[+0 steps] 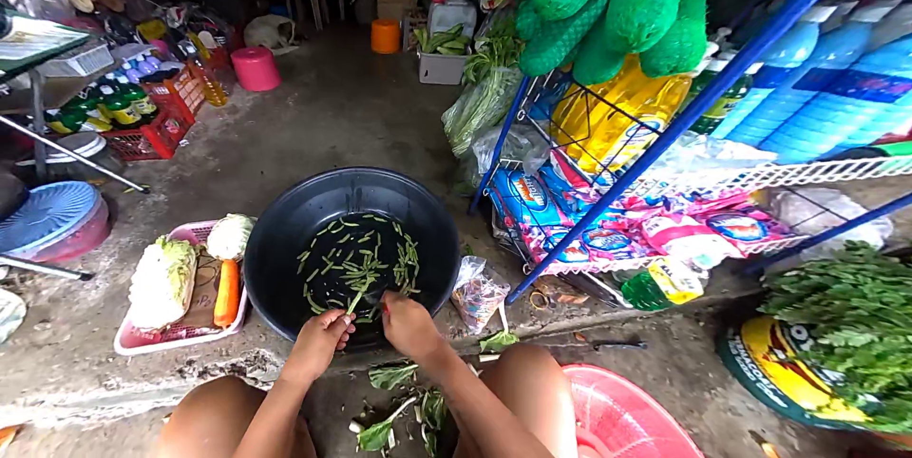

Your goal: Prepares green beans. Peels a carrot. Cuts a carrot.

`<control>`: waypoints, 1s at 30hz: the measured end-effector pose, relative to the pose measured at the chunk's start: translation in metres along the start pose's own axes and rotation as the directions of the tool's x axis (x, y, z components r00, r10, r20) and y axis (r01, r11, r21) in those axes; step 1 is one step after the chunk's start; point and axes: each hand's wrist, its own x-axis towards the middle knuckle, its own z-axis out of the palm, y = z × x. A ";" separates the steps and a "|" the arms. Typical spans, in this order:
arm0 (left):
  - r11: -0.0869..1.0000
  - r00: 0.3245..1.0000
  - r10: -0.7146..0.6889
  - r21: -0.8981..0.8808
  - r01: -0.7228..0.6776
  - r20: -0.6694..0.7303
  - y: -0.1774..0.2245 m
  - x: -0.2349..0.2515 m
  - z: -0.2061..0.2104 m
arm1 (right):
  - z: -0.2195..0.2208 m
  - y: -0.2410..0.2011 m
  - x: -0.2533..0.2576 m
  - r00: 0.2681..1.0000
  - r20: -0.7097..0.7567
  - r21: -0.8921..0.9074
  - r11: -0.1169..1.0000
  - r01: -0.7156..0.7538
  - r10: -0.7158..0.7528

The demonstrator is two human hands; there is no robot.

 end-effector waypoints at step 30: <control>0.446 0.876 -0.425 0.788 0.424 -0.230 -0.057 0.196 -0.012 | -0.028 0.049 0.025 0.973 0.040 0.209 0.951 -0.230 0.226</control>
